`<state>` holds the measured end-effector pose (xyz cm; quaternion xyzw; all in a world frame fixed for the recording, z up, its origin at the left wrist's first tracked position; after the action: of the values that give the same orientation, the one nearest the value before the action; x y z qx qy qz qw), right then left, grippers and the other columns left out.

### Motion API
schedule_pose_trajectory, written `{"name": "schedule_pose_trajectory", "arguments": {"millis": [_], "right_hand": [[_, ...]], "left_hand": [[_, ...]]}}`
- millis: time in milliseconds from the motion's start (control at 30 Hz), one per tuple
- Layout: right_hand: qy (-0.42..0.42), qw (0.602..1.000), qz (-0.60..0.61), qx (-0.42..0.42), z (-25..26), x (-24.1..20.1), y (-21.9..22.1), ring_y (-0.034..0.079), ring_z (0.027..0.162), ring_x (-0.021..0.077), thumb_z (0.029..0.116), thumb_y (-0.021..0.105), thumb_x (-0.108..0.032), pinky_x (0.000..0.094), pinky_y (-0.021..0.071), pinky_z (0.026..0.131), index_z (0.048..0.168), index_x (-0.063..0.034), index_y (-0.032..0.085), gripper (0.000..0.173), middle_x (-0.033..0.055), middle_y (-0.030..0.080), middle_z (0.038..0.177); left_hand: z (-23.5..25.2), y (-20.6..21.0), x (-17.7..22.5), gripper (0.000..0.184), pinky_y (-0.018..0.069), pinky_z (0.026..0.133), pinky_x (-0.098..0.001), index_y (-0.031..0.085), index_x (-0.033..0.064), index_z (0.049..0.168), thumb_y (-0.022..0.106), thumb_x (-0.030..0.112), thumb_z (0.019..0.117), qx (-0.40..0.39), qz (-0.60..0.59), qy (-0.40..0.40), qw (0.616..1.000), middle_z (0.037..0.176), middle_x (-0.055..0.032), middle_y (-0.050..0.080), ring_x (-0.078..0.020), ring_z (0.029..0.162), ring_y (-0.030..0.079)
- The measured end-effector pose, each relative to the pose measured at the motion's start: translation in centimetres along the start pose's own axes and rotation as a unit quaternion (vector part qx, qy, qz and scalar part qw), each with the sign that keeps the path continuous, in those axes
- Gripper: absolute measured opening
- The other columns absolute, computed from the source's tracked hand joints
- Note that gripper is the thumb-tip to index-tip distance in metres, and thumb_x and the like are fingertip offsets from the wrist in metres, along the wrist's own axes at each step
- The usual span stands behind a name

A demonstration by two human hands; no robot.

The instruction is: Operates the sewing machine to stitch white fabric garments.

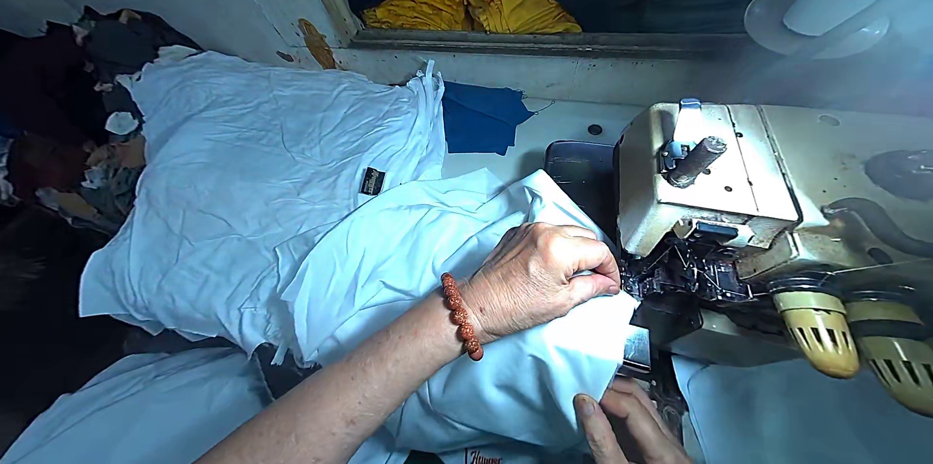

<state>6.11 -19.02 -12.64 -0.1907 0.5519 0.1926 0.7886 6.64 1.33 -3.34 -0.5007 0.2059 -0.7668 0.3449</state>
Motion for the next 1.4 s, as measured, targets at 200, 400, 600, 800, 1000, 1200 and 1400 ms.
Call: {"name": "schedule_pose_trajectory", "arguments": {"millis": [200, 400, 600, 800, 1000, 1200, 1400], "right_hand": [[0.034, 0.994, 0.081, -0.062, -1.3, -0.2, -0.1, 0.065, 0.079, -0.0033, 0.0930, 0.067, -0.005, 0.0141, 0.0550, 0.072, 0.080, -0.0040, 0.067, 0.013, -0.0027, 0.070, 0.080], [0.113, 0.974, 0.194, -0.035, -1.3, -0.7, -1.2, 0.063, 0.071, -0.0067, 0.0884, 0.067, 0.005, 0.0122, 0.0537, 0.064, 0.099, -0.0197, 0.060, 0.027, -0.0153, 0.068, 0.082], [0.128, 0.960, 0.243, -0.052, -0.4, -1.2, -3.1, 0.059, 0.070, -0.0079, 0.0870, 0.066, 0.000, 0.0105, 0.0496, 0.064, 0.094, -0.0236, 0.060, 0.025, -0.0167, 0.062, 0.078], [0.114, 0.971, 0.201, -0.055, 1.9, -2.3, -3.6, 0.057, 0.067, -0.0081, 0.0849, 0.066, 0.003, 0.0106, 0.0490, 0.060, 0.091, -0.0243, 0.057, 0.029, -0.0170, 0.060, 0.075], [0.102, 0.992, 0.068, -0.025, 5.5, -4.0, -2.8, 0.047, 0.052, -0.0091, 0.0790, 0.061, 0.012, 0.0087, 0.0400, 0.047, 0.082, -0.0178, 0.050, 0.032, -0.0170, 0.052, 0.062], [0.082, 0.996, 0.038, -0.013, 5.5, -4.1, -2.7, 0.044, 0.051, -0.0097, 0.0789, 0.061, 0.011, 0.0076, 0.0374, 0.047, 0.077, -0.0179, 0.049, 0.032, -0.0165, 0.049, 0.061], [0.105, 0.991, 0.077, -0.009, 5.5, -3.8, -2.6, 0.045, 0.051, -0.0090, 0.0797, 0.060, 0.013, 0.0083, 0.0390, 0.048, 0.081, -0.0175, 0.049, 0.032, -0.0170, 0.050, 0.060]], "left_hand": [[-0.5, 0.1, 0.9, 0.013, 0.0484, 0.058, -0.0224, 0.076, 0.0100, 0.083, 0.068, 0.014, 0.0923, -0.037, 0.046, 0.013, 0.998, 0.073, 0.0038, 0.064, -0.0046, 0.067, 0.061], [-1.0, 1.5, 2.1, 0.014, 0.0483, 0.053, -0.0254, 0.072, 0.0073, 0.083, 0.067, 0.014, 0.0940, 0.017, 0.158, 0.047, 0.986, 0.075, -0.0021, 0.061, -0.0126, 0.066, 0.062], [-2.4, 2.4, 3.6, 0.019, 0.0491, 0.057, -0.0298, 0.075, 0.0070, 0.088, 0.058, 0.009, 0.0958, 0.027, 0.268, 0.078, 0.960, 0.089, -0.0063, 0.070, -0.0183, 0.072, 0.064], [-1.4, 2.2, 1.7, 0.016, 0.0537, 0.072, -0.0371, 0.077, 0.0064, 0.091, 0.061, 0.010, 0.0939, 0.053, 0.258, 0.053, 0.963, 0.097, -0.0083, 0.073, -0.0234, 0.087, 0.068], [1.7, 1.2, -2.3, 0.019, 0.0555, 0.083, -0.0411, 0.077, 0.0033, 0.088, 0.061, 0.008, 0.0967, 0.140, 0.246, 0.015, 0.959, 0.101, -0.0106, 0.076, -0.0265, 0.095, 0.071], [-0.8, -0.5, -2.0, 0.022, 0.0551, 0.070, -0.0358, 0.076, 0.0035, 0.111, 0.062, 0.012, 0.0967, 0.203, 0.283, -0.044, 0.936, 0.082, -0.0064, 0.072, -0.0195, 0.073, 0.067], [-15.7, -3.3, -0.3, 0.039, 0.0521, 0.075, -0.0608, 0.064, 0.0079, 0.134, 0.061, 0.027, 0.1002, -0.141, 0.166, -0.483, 0.848, 0.083, -0.0166, 0.069, -0.0386, 0.078, 0.068]]}}
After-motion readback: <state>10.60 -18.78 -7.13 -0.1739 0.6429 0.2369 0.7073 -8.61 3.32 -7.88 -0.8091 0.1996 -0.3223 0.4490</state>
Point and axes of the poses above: each hand's wrist, its own z-axis towards the middle knuckle, its own y-axis out of the palm, x = y × z, the point moved 2 cm from there along z, towards the middle knuckle
